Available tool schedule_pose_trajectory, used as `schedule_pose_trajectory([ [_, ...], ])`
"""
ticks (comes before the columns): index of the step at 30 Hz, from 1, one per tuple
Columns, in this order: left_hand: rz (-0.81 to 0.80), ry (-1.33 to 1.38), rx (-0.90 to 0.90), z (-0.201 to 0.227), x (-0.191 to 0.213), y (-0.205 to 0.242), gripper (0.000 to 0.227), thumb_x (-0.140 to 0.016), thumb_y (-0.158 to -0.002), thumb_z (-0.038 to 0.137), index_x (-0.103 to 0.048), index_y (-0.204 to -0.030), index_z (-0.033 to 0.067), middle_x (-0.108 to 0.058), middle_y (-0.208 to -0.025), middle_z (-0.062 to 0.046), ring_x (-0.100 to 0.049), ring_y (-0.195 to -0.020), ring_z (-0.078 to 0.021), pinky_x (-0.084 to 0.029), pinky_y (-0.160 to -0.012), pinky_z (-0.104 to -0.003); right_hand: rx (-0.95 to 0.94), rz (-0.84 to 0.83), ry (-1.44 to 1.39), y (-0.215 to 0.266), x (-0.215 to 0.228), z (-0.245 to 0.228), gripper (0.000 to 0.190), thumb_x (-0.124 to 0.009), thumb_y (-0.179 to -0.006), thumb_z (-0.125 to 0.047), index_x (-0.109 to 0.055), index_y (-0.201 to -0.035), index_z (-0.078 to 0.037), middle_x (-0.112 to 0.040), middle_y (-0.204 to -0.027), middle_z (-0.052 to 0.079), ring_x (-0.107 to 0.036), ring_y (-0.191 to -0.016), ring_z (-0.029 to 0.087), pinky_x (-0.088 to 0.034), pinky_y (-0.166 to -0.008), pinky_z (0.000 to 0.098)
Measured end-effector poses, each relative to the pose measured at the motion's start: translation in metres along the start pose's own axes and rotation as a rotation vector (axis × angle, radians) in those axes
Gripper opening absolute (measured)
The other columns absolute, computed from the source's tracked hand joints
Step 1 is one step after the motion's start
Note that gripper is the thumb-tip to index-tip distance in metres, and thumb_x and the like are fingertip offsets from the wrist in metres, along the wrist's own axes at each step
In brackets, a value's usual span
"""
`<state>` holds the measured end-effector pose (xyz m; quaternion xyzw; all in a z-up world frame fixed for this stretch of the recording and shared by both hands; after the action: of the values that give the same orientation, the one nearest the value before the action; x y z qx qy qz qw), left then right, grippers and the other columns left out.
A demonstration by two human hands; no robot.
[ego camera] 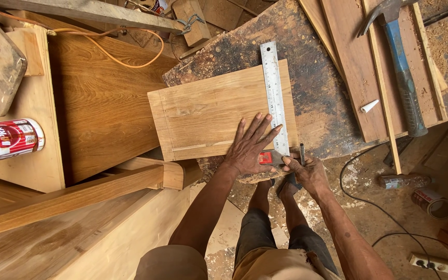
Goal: Measure and mark a piece of wood for furniture assembly using a ruler and a pencil.
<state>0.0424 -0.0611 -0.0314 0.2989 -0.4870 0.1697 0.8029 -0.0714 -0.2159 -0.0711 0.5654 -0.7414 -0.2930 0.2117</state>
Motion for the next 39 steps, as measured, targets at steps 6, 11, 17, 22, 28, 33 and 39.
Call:
schedule_pose_trajectory([
  [6,0.002,0.013,0.0,0.001,0.006,0.001,0.128,-0.075,-0.065,0.079,-0.012,-0.165,0.0306,-0.002,-0.174,-0.007,0.002,-0.16,-0.0305,0.002,-0.126,-0.059,0.019,0.001,-0.006,0.001,-0.001,-0.004,0.024,-0.077,-0.09,-0.017,-0.072,-0.103,0.003,-0.071,-0.064,0.016,-0.059,-0.04,0.014,-0.042,-0.033,0.0218],
  [11,0.003,0.039,0.003,0.0,0.004,0.001,0.128,-0.075,-0.064,0.079,-0.012,-0.165,0.0312,-0.002,-0.174,-0.007,0.001,-0.16,-0.0304,0.001,-0.126,-0.06,0.017,-0.001,-0.024,0.001,0.0,-0.003,0.025,-0.078,-0.09,-0.016,-0.072,-0.103,0.003,-0.072,-0.066,0.017,-0.063,-0.046,0.015,-0.045,-0.035,0.0226],
  [17,0.007,0.03,0.004,-0.001,0.0,0.001,0.126,-0.074,-0.066,0.079,-0.011,-0.165,0.0321,0.0,-0.174,-0.006,0.003,-0.16,-0.03,0.003,-0.126,-0.059,0.011,-0.004,-0.024,0.003,-0.001,-0.007,0.026,-0.077,-0.09,-0.017,-0.072,-0.104,0.004,-0.072,-0.067,0.018,-0.065,-0.048,0.015,-0.044,-0.034,0.0215],
  [22,0.008,-0.005,0.002,0.0,0.002,0.001,0.128,-0.075,-0.065,0.079,-0.011,-0.165,0.0315,-0.001,-0.173,-0.007,0.003,-0.16,-0.0305,0.002,-0.126,-0.06,0.0,-0.008,-0.029,0.005,-0.002,-0.01,0.025,-0.078,-0.09,-0.017,-0.072,-0.103,0.003,-0.072,-0.067,0.017,-0.066,-0.051,0.014,-0.045,-0.036,0.0208],
  [28,0.001,-0.003,0.005,0.0,0.003,0.001,0.126,-0.074,-0.067,0.079,-0.011,-0.165,0.0315,-0.001,-0.174,-0.007,0.003,-0.16,-0.0304,0.003,-0.126,-0.059,0.001,0.019,-0.005,0.0,0.001,0.004,0.027,-0.079,-0.089,-0.017,-0.072,-0.104,0.004,-0.072,-0.068,0.017,-0.065,-0.048,0.014,-0.044,-0.036,0.0205],
  [33,0.011,0.027,0.011,-0.004,-0.003,-0.001,0.127,-0.074,-0.065,0.079,-0.01,-0.165,0.0328,0.001,-0.174,-0.006,0.004,-0.16,-0.03,0.003,-0.126,-0.059,-0.037,0.103,0.171,0.021,0.017,-0.04,0.029,-0.072,-0.098,-0.025,-0.072,-0.111,0.0,-0.074,-0.079,0.021,-0.065,-0.05,0.019,-0.047,-0.043,0.0276],
  [39,0.009,-0.037,0.012,-0.001,-0.001,0.0,0.127,-0.072,-0.065,0.082,-0.013,-0.165,0.0318,-0.003,-0.174,-0.007,0.002,-0.16,-0.0294,0.002,-0.126,-0.058,-0.011,0.263,0.188,0.018,0.053,-0.045,0.046,-0.044,-0.116,-0.043,-0.071,-0.109,-0.006,-0.069,-0.091,0.018,-0.061,-0.076,0.023,-0.046,-0.069,0.0348],
])
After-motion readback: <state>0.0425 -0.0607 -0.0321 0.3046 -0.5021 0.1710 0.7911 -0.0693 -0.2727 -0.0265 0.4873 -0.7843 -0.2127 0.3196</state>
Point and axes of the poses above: each hand's wrist, its own y-axis away from the middle knuckle, its own x-axis out of the back of the hand, z = x × y, the point moved 8 cm from there along -y, towards the middle knuckle
